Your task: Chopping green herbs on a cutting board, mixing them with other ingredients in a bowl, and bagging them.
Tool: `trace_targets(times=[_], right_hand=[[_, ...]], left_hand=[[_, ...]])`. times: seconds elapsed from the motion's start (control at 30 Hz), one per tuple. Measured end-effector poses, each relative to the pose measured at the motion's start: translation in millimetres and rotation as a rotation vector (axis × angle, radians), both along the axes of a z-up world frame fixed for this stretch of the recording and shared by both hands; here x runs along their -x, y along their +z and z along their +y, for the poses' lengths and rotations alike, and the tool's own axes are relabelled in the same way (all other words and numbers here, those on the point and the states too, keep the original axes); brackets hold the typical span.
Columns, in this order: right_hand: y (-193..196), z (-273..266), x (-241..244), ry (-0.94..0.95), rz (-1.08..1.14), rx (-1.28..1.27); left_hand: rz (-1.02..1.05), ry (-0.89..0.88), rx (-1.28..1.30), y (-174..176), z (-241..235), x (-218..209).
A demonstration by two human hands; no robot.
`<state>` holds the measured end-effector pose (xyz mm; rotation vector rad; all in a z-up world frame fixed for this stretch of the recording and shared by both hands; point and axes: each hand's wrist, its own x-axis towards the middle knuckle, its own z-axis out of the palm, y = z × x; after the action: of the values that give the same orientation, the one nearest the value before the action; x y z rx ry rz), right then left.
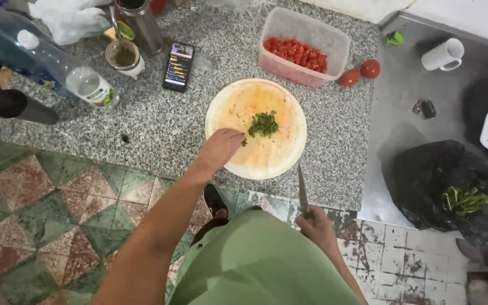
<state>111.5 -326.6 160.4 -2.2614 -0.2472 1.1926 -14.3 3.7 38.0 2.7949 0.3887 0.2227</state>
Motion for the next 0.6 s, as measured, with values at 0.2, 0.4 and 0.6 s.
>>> trace_targets(times=[0.2,0.4,0.6], right_hand=[[-58,34,1,0.257,-0.182,-0.042],[7,120,26,0.337,-0.113,-0.165],[-28,166,17,0.574,-0.175,-0.146]], left_hand=[[-0.232,0.164,0.111,-138,17,-26],[-0.508,0.219,1.012,-86,3,-14],[-0.301,0.206,0.166,-133,-2,-28]])
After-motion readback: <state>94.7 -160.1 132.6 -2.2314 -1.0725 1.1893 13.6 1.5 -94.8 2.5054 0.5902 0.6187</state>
